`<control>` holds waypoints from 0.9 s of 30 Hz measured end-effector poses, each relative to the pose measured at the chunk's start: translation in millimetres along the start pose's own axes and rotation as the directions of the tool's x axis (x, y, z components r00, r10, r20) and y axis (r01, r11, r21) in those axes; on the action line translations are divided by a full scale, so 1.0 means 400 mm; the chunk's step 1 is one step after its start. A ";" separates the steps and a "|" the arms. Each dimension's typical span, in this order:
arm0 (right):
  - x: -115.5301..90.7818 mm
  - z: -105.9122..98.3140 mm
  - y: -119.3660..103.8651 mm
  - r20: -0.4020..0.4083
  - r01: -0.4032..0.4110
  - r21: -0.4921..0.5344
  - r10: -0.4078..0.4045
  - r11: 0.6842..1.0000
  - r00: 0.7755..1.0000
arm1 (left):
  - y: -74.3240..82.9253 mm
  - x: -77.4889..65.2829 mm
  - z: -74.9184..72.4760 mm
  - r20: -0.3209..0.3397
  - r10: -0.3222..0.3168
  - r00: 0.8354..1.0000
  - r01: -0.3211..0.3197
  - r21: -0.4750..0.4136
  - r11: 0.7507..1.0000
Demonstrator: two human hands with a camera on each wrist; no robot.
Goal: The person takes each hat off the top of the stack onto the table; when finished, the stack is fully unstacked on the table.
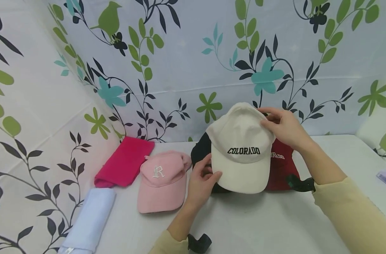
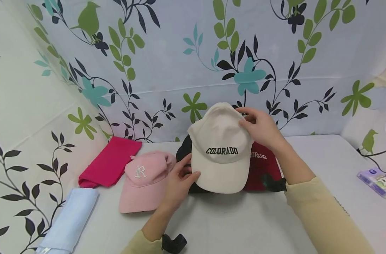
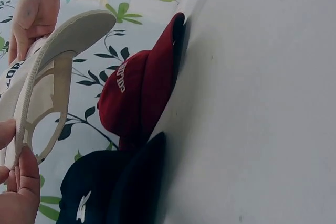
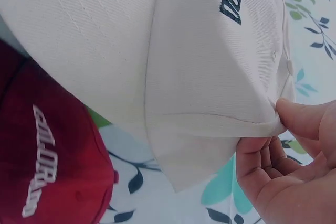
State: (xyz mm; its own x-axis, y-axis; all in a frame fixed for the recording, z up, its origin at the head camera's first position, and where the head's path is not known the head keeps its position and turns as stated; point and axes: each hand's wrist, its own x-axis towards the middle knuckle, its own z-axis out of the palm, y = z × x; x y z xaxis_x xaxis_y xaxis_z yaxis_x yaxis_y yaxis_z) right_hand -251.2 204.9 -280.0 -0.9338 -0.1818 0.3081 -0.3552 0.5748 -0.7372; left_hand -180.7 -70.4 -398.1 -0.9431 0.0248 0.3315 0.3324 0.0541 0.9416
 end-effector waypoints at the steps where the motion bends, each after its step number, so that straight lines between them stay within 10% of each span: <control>1: -0.001 -0.006 0.002 -0.003 -0.005 -0.003 0.005 1.000 1.000 | -0.001 0.002 0.008 0.004 -0.001 1.000 0.001 -0.010 1.000; 27: -0.013 -0.149 0.121 -0.105 -0.140 -0.098 0.129 0.985 0.986 | -0.020 0.014 0.227 0.065 -0.001 0.998 0.015 -0.210 0.978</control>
State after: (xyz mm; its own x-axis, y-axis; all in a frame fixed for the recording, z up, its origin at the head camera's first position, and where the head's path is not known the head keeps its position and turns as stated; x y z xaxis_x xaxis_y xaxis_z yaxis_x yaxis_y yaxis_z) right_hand -260.8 281.2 -281.8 -0.9621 -0.0210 0.2718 -0.2153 0.6703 -0.7102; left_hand -188.2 20.1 -409.0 -0.9411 0.0893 0.3260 0.3100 -0.1568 0.9377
